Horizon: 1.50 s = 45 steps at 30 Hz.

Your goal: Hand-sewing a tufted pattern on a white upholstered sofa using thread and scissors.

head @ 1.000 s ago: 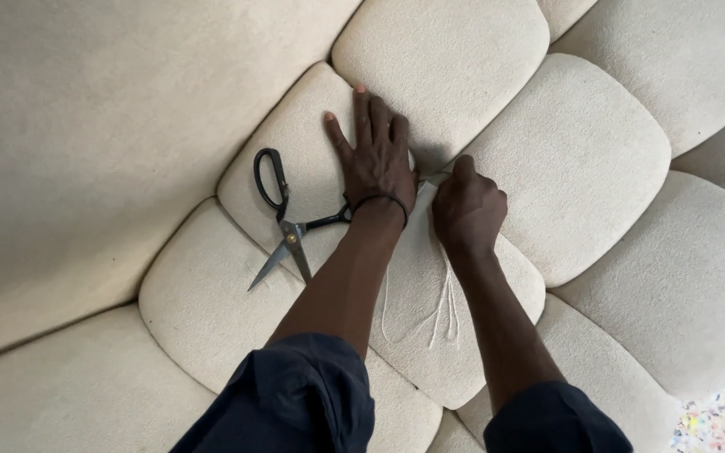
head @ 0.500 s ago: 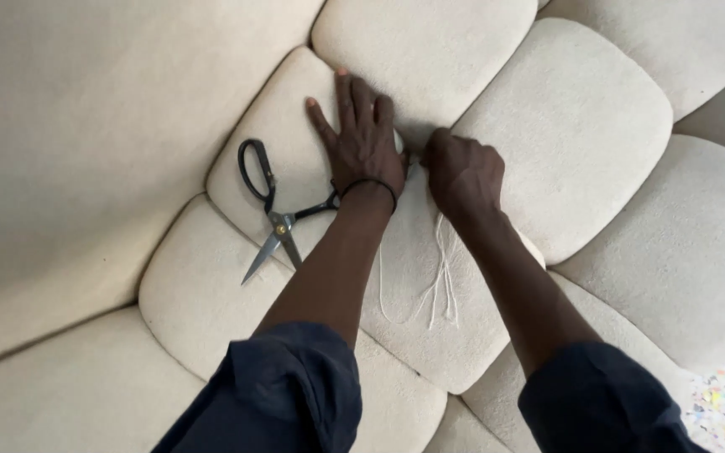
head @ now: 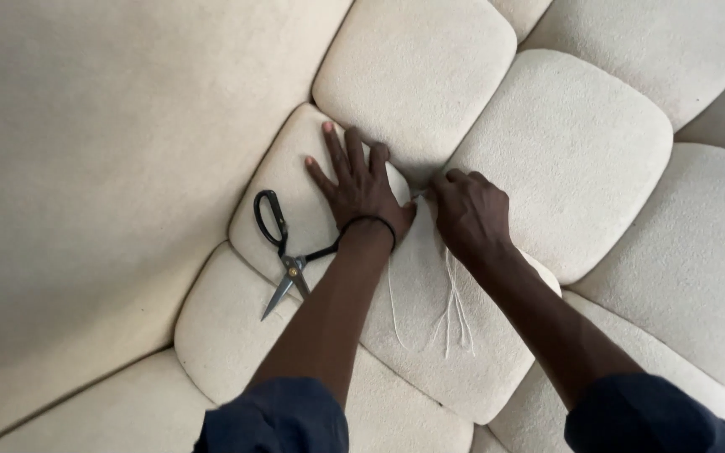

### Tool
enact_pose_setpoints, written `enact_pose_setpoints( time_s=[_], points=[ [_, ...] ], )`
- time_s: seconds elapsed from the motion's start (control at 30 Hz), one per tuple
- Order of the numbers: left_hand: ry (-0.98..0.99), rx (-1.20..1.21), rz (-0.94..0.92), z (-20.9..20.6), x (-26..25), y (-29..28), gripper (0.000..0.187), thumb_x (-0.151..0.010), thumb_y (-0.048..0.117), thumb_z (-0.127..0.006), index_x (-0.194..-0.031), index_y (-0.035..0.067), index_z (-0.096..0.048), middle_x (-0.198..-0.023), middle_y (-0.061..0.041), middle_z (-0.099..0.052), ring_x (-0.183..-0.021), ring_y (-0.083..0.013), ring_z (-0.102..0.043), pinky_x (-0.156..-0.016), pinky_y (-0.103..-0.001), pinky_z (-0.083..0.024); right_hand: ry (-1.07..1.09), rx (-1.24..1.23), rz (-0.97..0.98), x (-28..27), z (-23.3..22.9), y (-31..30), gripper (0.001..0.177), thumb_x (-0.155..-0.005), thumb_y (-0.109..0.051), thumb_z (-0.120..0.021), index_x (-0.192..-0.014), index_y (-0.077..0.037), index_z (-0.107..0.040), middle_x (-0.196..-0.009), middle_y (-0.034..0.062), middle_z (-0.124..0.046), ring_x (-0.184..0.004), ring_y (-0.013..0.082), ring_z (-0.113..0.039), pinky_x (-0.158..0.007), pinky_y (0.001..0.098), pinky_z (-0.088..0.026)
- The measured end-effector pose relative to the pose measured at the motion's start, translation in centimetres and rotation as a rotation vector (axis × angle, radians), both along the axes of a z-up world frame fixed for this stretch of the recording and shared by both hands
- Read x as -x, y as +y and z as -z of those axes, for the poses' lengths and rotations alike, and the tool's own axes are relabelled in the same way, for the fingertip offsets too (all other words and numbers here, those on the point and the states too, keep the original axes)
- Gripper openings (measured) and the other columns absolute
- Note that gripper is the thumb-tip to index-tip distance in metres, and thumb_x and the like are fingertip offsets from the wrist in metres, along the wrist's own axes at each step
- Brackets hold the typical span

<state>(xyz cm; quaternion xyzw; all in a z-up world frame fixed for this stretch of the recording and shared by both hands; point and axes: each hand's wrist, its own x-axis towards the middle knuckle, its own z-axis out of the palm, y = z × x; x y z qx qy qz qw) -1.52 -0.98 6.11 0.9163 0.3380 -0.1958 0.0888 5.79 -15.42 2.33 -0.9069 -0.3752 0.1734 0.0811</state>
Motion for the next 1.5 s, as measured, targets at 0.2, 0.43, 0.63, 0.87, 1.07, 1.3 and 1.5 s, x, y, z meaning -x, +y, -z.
enact_pose_setpoints(
  time_s=[0.2, 0.43, 0.63, 0.87, 1.07, 1.3, 1.5],
  points=[
    [0.122, -0.125, -0.054, 1.2, -0.4, -1.7, 0.090, -0.104, 0.056, -0.079, -0.173, 0.028, -0.027, -0.193, -0.021, 0.023, -0.173, -0.0532, 0.028, -0.133, -0.086, 0.008, -0.082, -0.015, -0.005, 0.4, 1.2, -0.2, 0.021, -0.113, -0.013, -0.063, -0.124, -0.018, -0.080, -0.108, 0.0081, -0.073, -0.106, 0.0363, -0.078, -0.078, 0.0499, -0.066],
    [0.143, -0.144, -0.045, 2.3, -0.4, -1.7, 0.087, -0.111, 0.057, -0.072, -0.177, 0.027, -0.024, -0.194, -0.017, 0.022, -0.173, -0.0542, 0.028, -0.133, -0.087, 0.008, -0.195, -0.035, -0.062, -0.5, 5.2, -0.5, 0.018, -0.113, -0.013, -0.065, -0.125, -0.013, -0.078, -0.113, 0.0124, -0.071, -0.102, 0.0372, -0.080, -0.076, 0.0509, -0.067],
    [0.129, -0.185, -0.041, 4.0, -0.6, -1.5, 0.079, -0.115, 0.049, -0.065, -0.177, 0.025, -0.022, -0.195, -0.016, 0.019, -0.174, -0.0545, 0.026, -0.133, -0.088, 0.008, -0.267, -0.023, -0.085, -2.1, 6.0, 0.5, 0.011, -0.107, -0.021, -0.069, -0.112, -0.014, -0.075, -0.105, 0.0070, -0.068, -0.086, 0.0352, -0.082, -0.065, 0.0525, -0.066],
    [0.112, -0.181, -0.049, 4.8, -0.7, -1.6, 0.075, -0.118, 0.040, -0.062, -0.178, 0.021, -0.021, -0.196, -0.017, 0.015, -0.175, -0.0543, 0.023, -0.133, -0.088, 0.005, -0.324, -0.031, -0.123, -2.1, 6.2, 0.1, 0.013, -0.106, -0.022, -0.069, -0.116, -0.015, -0.072, -0.108, 0.0063, -0.062, -0.087, 0.0363, -0.084, -0.067, 0.0553, -0.067],
    [0.106, -0.160, -0.041, 4.5, -0.8, -1.5, 0.073, -0.117, 0.035, -0.063, -0.177, 0.021, -0.023, -0.196, -0.017, 0.013, -0.174, -0.0548, 0.023, -0.132, -0.089, 0.006, -0.216, -0.013, -0.059, -2.2, 4.5, 0.8, 0.020, -0.107, -0.019, -0.064, -0.124, -0.013, -0.072, -0.117, 0.0096, -0.066, -0.093, 0.0451, -0.085, -0.073, 0.0622, -0.068],
    [0.069, -0.099, -0.018, 2.7, 0.1, -1.2, 0.074, -0.115, 0.034, -0.067, -0.175, 0.021, -0.026, -0.195, -0.017, 0.018, -0.173, -0.0537, 0.028, -0.131, -0.090, 0.011, -0.074, 0.080, 0.241, -1.7, 3.7, 3.4, 0.023, -0.107, -0.020, -0.064, -0.122, -0.020, -0.081, -0.125, 0.0028, -0.071, -0.103, 0.0449, -0.083, -0.081, 0.0563, -0.066],
    [0.074, -0.046, -0.046, 2.1, -0.3, -1.3, 0.073, -0.117, 0.024, -0.060, -0.178, 0.019, -0.021, -0.194, -0.017, 0.022, -0.172, -0.0536, 0.030, -0.132, -0.089, 0.011, -0.026, 0.056, 0.221, -1.5, 2.8, 2.6, 0.023, -0.106, -0.017, -0.069, -0.120, -0.023, -0.085, -0.130, 0.0022, -0.071, -0.109, 0.0442, -0.082, -0.089, 0.0587, -0.066]
  ],
)
